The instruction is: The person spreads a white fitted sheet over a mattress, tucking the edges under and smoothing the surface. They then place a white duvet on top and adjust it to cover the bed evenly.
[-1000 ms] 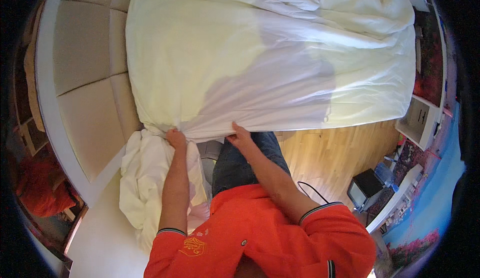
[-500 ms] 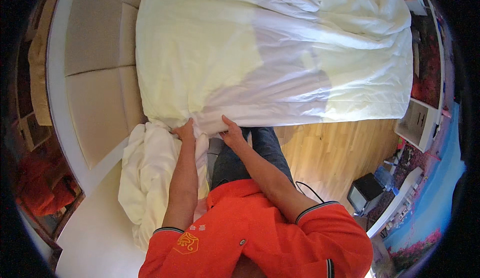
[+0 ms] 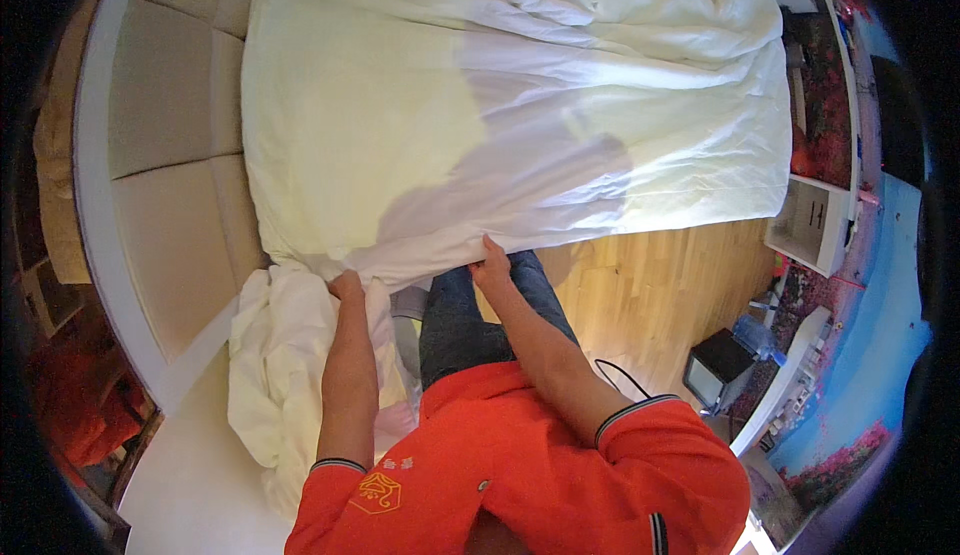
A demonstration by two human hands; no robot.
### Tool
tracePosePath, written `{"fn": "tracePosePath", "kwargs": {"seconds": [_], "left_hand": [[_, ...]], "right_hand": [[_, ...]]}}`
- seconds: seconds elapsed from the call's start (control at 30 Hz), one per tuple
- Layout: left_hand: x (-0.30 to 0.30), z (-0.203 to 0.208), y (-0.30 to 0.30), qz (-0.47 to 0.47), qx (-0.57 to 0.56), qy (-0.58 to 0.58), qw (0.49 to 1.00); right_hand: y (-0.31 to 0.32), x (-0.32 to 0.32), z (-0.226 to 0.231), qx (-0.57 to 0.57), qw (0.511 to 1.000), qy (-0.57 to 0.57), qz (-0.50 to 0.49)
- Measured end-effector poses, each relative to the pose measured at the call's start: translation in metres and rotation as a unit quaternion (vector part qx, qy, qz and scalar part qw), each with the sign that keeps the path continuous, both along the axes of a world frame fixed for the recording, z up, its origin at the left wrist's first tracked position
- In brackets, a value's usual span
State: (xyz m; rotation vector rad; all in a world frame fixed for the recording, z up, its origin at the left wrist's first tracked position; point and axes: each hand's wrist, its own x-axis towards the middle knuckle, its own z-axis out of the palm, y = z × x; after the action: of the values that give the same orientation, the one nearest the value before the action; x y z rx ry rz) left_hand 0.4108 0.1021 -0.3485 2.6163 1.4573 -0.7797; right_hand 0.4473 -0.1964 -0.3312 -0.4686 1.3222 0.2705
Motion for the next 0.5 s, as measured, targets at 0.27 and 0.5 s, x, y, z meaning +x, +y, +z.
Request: {"fn": "tracePosePath", "kwargs": {"seconds": [0.27,0.5], "left_hand": [[0.046,0.077,-0.189,-0.012,-0.221,-0.120,0.968],[0.046,0.061,-0.280,0.626,-0.445,-0.180,0.614]], "right_hand": [[-0.040,-0.011,0.024,0.101,0.991,-0.048,0.076],[-0.105,0.030,0.066,0.188,0.982,-0.005,-0.010]]}}
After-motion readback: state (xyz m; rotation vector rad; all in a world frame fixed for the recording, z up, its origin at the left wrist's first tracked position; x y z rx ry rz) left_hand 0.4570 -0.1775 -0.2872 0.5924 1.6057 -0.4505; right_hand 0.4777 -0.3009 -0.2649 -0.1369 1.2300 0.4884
